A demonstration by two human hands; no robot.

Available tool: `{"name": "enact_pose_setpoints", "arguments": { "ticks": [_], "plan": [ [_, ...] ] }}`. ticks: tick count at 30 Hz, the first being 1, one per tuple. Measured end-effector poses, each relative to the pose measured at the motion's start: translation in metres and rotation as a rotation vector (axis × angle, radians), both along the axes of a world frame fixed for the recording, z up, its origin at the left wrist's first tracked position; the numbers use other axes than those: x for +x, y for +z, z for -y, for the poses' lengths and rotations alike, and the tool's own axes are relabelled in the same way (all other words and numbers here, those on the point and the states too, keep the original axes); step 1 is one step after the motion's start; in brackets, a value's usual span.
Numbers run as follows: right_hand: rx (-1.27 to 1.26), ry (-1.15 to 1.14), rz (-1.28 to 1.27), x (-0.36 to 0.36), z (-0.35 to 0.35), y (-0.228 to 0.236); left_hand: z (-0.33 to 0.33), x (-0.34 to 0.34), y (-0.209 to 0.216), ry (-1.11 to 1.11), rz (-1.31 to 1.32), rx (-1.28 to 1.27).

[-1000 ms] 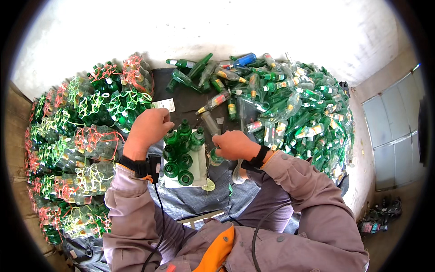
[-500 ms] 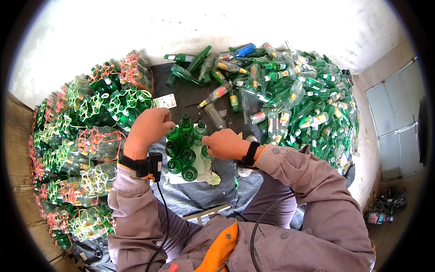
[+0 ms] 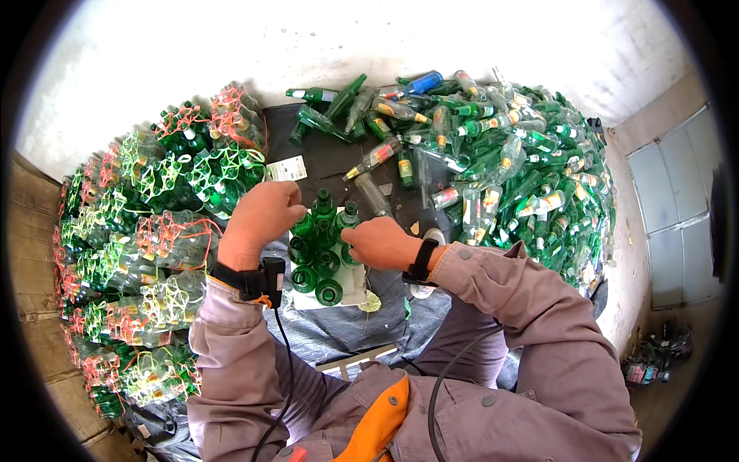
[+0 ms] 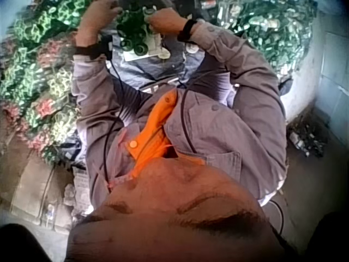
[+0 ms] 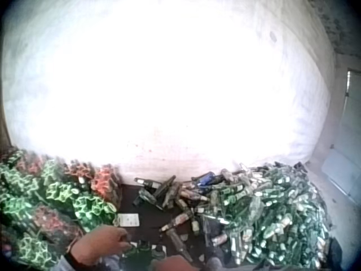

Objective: The person sits on the floor surrounded by piles of green glass bottles and plastic nets. They pick up individual bottles, remove the plastic netting, and place the bottles into a white styrofoam container. The person also handles a red plastic net, untangling it.

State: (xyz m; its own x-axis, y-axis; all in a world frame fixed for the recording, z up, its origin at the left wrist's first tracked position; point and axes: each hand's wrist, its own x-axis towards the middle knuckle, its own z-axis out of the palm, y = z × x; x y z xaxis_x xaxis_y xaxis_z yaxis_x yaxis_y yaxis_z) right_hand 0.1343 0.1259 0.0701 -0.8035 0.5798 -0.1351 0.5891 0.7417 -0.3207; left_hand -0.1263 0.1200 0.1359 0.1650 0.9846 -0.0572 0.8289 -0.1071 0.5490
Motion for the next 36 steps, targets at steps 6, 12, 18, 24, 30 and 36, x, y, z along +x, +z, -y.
{"name": "enact_pose_setpoints", "arguments": {
  "ticks": [6, 12, 18, 24, 30, 36],
  "plan": [
    [-0.006, -0.021, 0.011, -0.004, 0.000, 0.004, 0.001, -0.003, -0.002, -0.021, 0.008, 0.027],
    [-0.024, -0.027, 0.006, -0.001, -0.003, -0.003, 0.000, 0.000, 0.001, -0.019, -0.008, 0.002],
    [-0.136, -0.031, 0.080, 0.000, -0.009, 0.006, 0.000, 0.000, -0.001, -0.012, -0.019, -0.020],
    [-0.224, -0.042, 0.123, 0.004, -0.013, 0.009, -0.001, 0.005, 0.002, -0.020, -0.039, -0.049],
    [-0.213, -0.049, 0.165, 0.007, -0.015, 0.018, -0.002, 0.007, -0.001, -0.033, -0.021, -0.026],
    [-0.172, -0.040, 0.196, 0.009, -0.021, 0.014, 0.000, 0.005, 0.000, -0.027, 0.004, -0.023]
  ]
}}
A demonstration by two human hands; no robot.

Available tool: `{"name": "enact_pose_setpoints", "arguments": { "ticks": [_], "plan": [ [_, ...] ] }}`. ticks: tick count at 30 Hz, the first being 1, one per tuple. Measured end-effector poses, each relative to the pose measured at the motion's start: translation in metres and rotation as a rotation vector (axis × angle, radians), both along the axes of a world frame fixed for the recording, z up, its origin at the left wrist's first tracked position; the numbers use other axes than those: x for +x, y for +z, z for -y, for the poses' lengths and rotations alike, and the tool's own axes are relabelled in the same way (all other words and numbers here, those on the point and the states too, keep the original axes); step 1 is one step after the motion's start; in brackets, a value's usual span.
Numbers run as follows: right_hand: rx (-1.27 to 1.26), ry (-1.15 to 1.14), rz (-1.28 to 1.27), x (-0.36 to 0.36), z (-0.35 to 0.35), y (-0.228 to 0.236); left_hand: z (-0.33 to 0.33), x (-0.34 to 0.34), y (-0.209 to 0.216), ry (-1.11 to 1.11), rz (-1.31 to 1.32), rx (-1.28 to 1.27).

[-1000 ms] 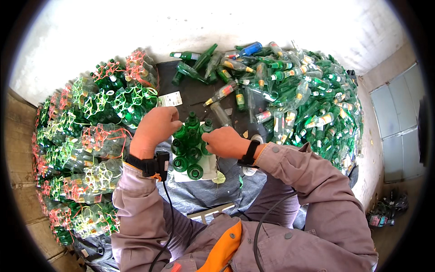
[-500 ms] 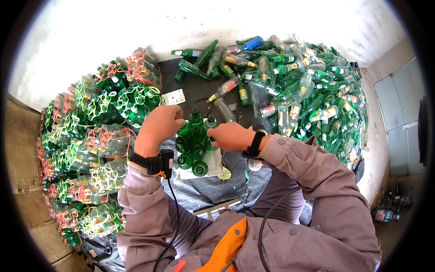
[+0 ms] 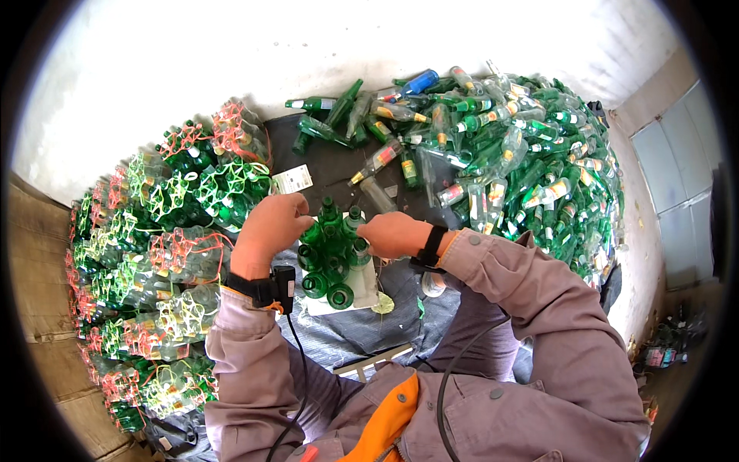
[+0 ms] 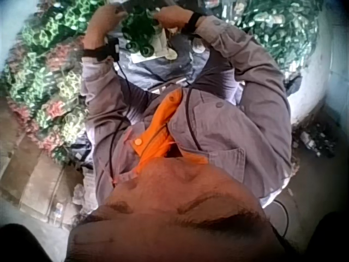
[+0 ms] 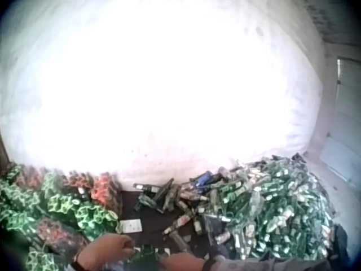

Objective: The person sits on the floor surrounded by piles of green glass bottles and plastic nets. They pick up individual bottles, remove the plastic netting, and place the bottles into a white styrofoam container. The person also handles a red plastic net, untangling it.

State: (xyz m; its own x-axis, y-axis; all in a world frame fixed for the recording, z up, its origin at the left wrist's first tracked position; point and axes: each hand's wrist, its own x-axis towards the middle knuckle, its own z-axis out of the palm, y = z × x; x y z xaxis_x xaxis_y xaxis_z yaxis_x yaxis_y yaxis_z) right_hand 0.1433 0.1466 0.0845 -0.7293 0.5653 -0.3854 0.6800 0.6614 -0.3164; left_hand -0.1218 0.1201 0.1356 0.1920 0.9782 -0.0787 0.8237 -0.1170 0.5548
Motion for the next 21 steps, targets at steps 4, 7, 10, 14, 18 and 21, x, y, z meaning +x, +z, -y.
{"name": "enact_pose_setpoints", "arguments": {
  "ticks": [4, 7, 10, 14, 18, 21],
  "plan": [
    [0.028, 0.019, -0.028, 0.002, -0.005, -0.002, 0.002, -0.003, -0.003, 0.002, 0.006, 0.009],
    [0.019, -0.007, -0.030, 0.006, -0.010, 0.002, 0.002, -0.005, -0.002, -0.006, 0.018, 0.016],
    [0.038, -0.043, -0.015, 0.010, -0.017, 0.015, 0.001, -0.003, 0.003, -0.017, 0.003, 0.004],
    [0.131, -0.133, -0.051, 0.035, -0.040, 0.044, -0.004, -0.006, -0.001, -0.063, 0.045, 0.019],
    [0.091, -0.474, -0.508, 0.072, -0.060, 0.089, 0.001, -0.007, 0.003, -0.011, 0.070, 0.038],
    [-0.087, -0.759, -0.997, 0.122, -0.054, 0.117, 0.001, -0.002, 0.004, -0.022, 0.061, 0.021]
  ]
}}
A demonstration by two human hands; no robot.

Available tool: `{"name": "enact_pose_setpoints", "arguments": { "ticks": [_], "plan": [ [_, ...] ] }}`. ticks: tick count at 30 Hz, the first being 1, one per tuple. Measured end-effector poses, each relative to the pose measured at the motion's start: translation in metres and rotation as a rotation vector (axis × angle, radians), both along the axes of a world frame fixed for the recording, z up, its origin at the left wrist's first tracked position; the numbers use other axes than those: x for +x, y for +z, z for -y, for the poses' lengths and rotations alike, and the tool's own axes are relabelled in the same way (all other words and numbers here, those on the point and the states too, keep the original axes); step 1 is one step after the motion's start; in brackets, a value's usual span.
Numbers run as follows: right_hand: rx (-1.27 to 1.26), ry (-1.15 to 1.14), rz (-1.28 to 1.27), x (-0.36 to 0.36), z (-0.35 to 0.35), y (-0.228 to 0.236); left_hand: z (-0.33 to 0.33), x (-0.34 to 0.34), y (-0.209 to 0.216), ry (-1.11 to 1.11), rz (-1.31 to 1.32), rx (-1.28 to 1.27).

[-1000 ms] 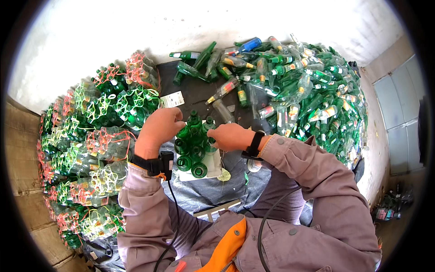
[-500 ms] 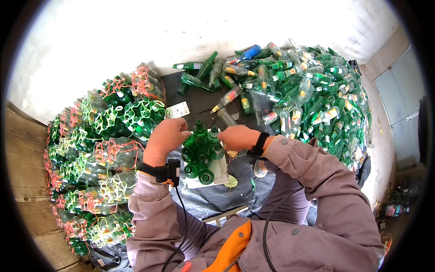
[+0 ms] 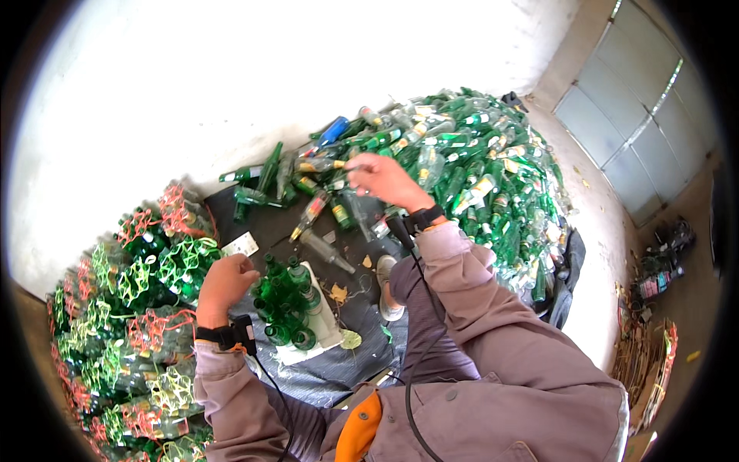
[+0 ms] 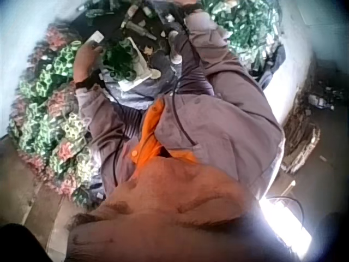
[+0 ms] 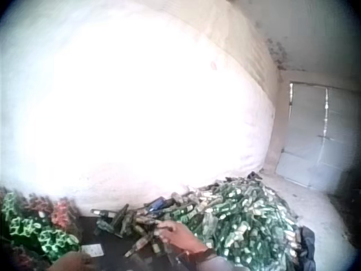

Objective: The person sits on the floor surrounded by piles of green glass bottles and plastic nets. They pick up individual bottles, remove the plastic netting, and place the bottles into a white styrofoam container. The person also handles a red plastic net, untangling it.

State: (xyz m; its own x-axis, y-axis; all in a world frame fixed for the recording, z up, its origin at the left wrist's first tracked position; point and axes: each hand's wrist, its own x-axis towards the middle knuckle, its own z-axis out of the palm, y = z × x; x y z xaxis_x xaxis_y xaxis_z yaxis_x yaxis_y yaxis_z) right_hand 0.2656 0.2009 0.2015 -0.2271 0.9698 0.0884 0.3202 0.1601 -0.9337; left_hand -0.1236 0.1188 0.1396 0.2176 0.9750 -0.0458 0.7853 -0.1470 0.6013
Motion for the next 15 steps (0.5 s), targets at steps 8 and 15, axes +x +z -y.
{"name": "enact_pose_setpoints", "arguments": {
  "ticks": [8, 15],
  "plan": [
    [0.057, -0.650, -1.081, 0.188, 0.111, -0.047, 0.004, -0.003, -0.004, -0.029, 0.038, 0.035],
    [-0.435, -1.105, -0.664, 0.300, 0.265, -0.319, -0.002, -0.011, -0.017, -0.016, 0.075, -0.062]
  ]
}}
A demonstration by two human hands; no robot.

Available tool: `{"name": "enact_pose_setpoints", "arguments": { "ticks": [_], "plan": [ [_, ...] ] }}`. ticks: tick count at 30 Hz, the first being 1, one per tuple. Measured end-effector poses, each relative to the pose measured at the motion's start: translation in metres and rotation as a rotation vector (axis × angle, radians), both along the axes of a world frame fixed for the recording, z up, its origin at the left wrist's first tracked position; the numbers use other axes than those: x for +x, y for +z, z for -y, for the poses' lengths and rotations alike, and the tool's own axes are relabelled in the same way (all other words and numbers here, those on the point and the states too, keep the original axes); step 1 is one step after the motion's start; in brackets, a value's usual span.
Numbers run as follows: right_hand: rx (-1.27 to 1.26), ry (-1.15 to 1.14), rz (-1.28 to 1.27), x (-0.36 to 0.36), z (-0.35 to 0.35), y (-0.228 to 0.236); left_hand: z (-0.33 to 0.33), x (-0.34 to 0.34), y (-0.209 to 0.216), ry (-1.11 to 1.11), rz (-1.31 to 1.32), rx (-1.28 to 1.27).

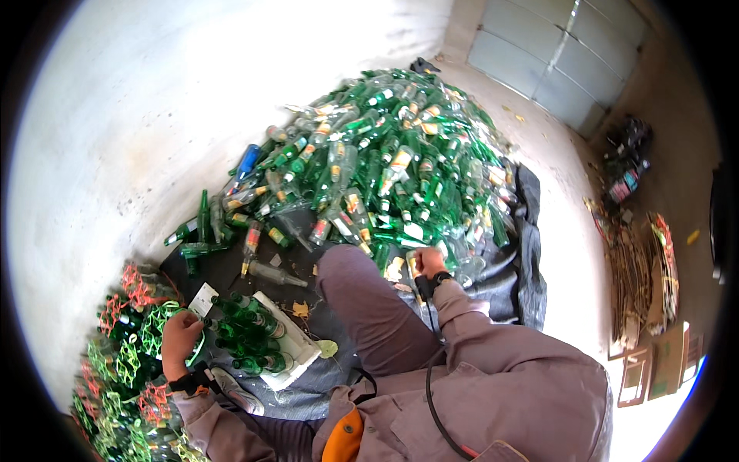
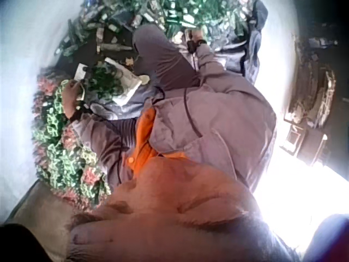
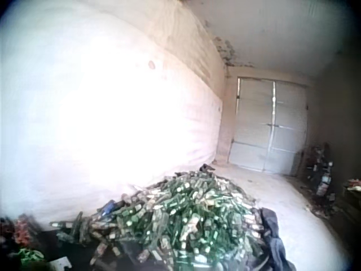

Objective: The person sits on the floor surrounded by piles of green glass bottles and plastic nets. They pick up individual bottles, remove the plastic netting, and place the bottles into a white styrofoam container. The person also handles a red plastic net, untangling it.

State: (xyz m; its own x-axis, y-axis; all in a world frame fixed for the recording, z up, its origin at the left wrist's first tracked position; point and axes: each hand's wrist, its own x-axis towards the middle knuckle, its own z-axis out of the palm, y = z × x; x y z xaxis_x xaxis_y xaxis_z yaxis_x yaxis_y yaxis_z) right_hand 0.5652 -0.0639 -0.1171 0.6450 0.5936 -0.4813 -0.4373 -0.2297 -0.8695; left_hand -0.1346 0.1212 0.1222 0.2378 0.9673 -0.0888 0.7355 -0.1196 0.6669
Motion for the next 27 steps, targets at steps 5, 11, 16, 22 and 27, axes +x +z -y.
{"name": "enact_pose_setpoints", "arguments": {
  "ticks": [5, 11, 16, 22, 27],
  "plan": [
    [-0.926, 1.134, 1.176, -0.030, 0.107, -0.147, 0.011, -0.009, 0.016, -0.006, 0.187, -0.071],
    [-0.529, 1.440, 1.086, -0.088, 0.107, -0.201, 0.068, -0.017, 0.054, 0.084, 0.320, -0.075],
    [-0.469, 1.063, 0.512, -0.077, 0.076, -0.205, 0.062, -0.019, 0.002, 0.101, -0.153, -0.008],
    [-0.502, 1.114, 0.424, -0.131, 0.047, -0.155, 0.054, -0.022, -0.006, 0.185, 0.090, -0.088],
    [-0.522, 1.233, 0.589, -0.133, 0.058, -0.164, 0.057, -0.026, -0.018, 0.134, -0.031, -0.113]
  ]
}}
